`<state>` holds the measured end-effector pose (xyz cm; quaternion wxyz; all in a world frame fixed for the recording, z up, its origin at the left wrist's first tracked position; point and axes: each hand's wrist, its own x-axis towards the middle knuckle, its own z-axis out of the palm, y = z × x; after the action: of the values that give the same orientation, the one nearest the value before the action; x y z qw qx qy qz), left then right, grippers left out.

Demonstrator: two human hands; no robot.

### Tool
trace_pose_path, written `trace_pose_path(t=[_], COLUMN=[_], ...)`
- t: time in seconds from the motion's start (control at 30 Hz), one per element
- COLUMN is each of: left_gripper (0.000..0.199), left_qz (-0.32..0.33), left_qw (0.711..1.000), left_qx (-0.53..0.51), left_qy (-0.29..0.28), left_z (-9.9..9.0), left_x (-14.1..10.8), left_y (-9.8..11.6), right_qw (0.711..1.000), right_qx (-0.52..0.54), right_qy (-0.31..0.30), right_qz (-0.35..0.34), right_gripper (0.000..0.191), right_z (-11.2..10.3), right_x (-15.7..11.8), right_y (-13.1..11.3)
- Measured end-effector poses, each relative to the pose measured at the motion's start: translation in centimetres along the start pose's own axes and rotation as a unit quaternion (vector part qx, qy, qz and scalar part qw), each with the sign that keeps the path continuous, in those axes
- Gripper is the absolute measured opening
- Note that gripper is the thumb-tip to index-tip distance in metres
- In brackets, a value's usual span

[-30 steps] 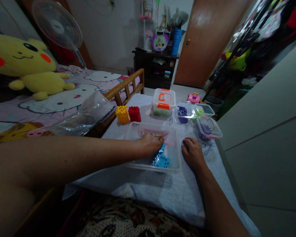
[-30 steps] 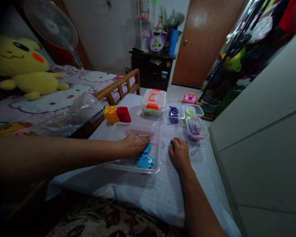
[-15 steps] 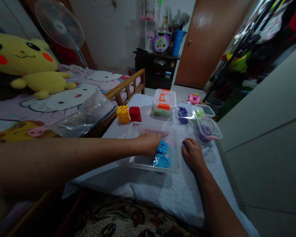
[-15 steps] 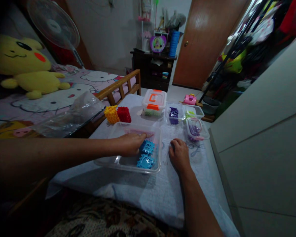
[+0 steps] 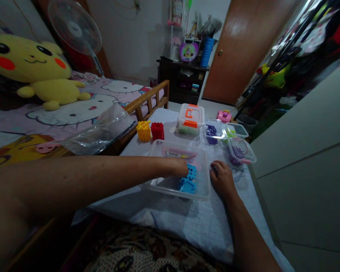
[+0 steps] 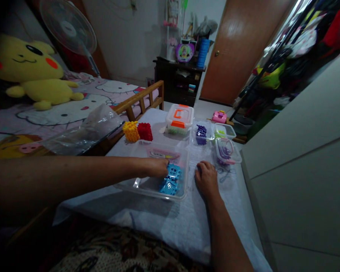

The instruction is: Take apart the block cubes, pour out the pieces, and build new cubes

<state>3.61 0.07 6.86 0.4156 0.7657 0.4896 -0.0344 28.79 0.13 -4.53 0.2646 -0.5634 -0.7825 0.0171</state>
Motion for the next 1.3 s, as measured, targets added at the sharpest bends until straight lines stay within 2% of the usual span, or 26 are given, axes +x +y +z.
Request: trace_pose_path(t=[0.1, 0.2, 0.27, 0.33, 0.4, 0.43, 0.47, 0.53, 0.63, 0.8, 0.9, 1.0, 1.13, 1.2, 1.3], left_gripper=[0.046, 0.051, 0.047, 0.044, 0.045, 0.048, 0.052, 0.056, 0.062, 0.067, 0.065, 0.066, 0.061, 0.054, 0.059], left_qz=[0.005, 0.046, 0.114, 0.141, 0.112, 0.087, 0.059, 0.027, 0.045, 0.077, 0.065, 0.053, 0.043, 0.043, 0.045], left_qw=[1.0, 0.995, 0.975, 0.939, 0.904, 0.894, 0.891, 0.889, 0.86, 0.799, 0.787, 0.802, 0.857, 0.882, 0.903], left_qx=[-0.002, 0.001, 0.016, 0.014, -0.016, -0.05, -0.1, -0.225, -0.362, -0.484, -0.513, -0.498, -0.395, -0.299, -0.103], left_qy=[0.028, 0.085, 0.191, 0.314, 0.413, 0.437, 0.439, 0.399, 0.357, 0.347, 0.337, 0.325, 0.327, 0.363, 0.414], left_z=[-1.2, -3.0, -4.1, -4.5, -4.3, -4.0, -3.6, -2.7, -1.6, -1.4, -1.6, -1.3, -1.6, -3.1, -7.7], left_x=[-1.1, -3.9, -6.3, -8.4, -9.5, -9.7, -9.6, -9.0, -7.5, -5.7, -5.2, -5.0, -4.8, -4.8, -4.7], left_y=[0.8, 1.7, 1.6, 0.5, -1.5, -2.7, -3.9, -6.0, -7.3, -5.8, -4.7, -4.2, -4.9, -5.7, -7.0], right_qw=[1.0, 1.0, 1.0, 1.0, 1.0, 1.0, 1.0, 1.0, 1.0, 1.0, 1.0, 1.0, 1.0, 1.0, 1.0], right_qx=[0.003, 0.003, 0.001, -0.002, -0.004, -0.005, -0.006, -0.009, -0.013, -0.017, -0.008, 0.003, 0.011, 0.013, 0.017], right_qy=[-0.004, -0.005, -0.001, 0.005, 0.01, 0.012, 0.014, 0.017, 0.02, 0.013, 0.005, 0.001, -0.001, 0.002, 0.007], right_qz=[0.0, 0.001, -0.001, -0.006, -0.009, -0.01, -0.01, -0.011, -0.014, -0.01, -0.007, -0.008, -0.012, -0.009, -0.006], right_gripper=[0.023, 0.023, 0.023, 0.023, 0.023, 0.023, 0.023, 0.023, 0.024, 0.028, 0.031, 0.033, 0.033, 0.034, 0.034], right_z=[-0.1, -0.1, -0.1, 0.1, 0.2, 0.3, 0.3, 0.3, 0.3, 0.1, -0.1, -0.4, -0.4, -0.4, -0.3], right_x=[0.0, 0.0, 0.0, 0.0, -0.1, -0.1, -0.1, -0.1, -0.1, 0.0, 0.0, 0.1, 0.1, 0.1, 0.1], right_y=[-0.1, -0.1, 0.0, 0.1, 0.2, 0.2, 0.3, 0.2, 0.1, 0.0, -0.1, -0.1, -0.2, -0.2, -0.3])
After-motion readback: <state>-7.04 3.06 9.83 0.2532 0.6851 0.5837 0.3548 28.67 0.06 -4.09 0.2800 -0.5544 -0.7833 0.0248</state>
